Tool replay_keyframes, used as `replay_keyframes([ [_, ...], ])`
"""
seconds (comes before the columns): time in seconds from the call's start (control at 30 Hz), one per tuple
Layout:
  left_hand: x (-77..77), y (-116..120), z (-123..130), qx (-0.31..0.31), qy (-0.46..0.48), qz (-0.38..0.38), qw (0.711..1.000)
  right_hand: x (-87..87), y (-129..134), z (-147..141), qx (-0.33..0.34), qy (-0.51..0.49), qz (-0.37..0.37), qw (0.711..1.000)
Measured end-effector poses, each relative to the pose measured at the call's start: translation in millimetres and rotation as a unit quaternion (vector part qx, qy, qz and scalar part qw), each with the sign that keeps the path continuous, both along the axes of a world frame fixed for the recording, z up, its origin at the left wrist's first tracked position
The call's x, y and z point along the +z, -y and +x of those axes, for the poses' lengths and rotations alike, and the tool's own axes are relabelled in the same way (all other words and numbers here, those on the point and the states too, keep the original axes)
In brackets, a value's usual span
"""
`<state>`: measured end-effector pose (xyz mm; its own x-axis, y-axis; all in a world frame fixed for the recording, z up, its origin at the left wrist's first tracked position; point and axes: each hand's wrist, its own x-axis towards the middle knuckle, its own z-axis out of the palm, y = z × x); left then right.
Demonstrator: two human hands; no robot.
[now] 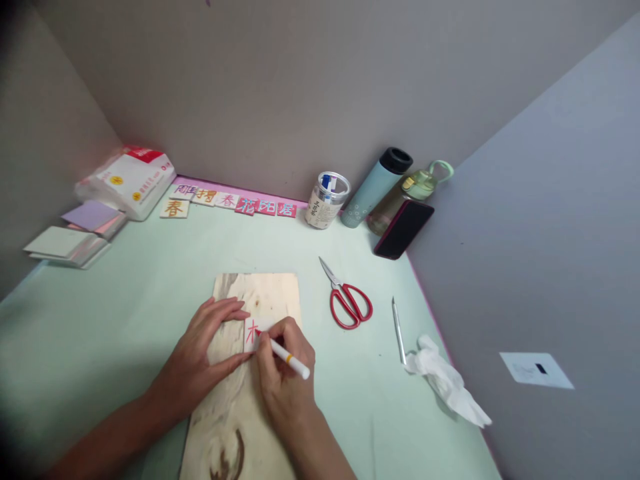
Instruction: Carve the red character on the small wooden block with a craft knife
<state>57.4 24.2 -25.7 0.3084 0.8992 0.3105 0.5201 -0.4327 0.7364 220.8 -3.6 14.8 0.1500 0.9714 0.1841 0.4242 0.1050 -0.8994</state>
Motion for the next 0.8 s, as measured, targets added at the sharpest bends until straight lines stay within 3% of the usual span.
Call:
replay_keyframes([
  [0.13, 0.5, -0.1, -0.5, -0.001, -0.006, 0.000, 1.000, -0.2, 1.2, 2.0, 0.001, -0.012, -0.001, 1.000],
  [0.47, -2.0, -0.5, -1.5, -0.001, -0.009, 0.001, 1.000, -6.9, -1.1, 1.9, -0.087, -0.041, -0.012, 0.995],
  [0.8, -2.5, -1.1, -1.3, -0.003, -0.013, 0.011, 1.000, -8.7, -1.8, 0.6, -0.073, -0.007, -0.016, 0.997],
])
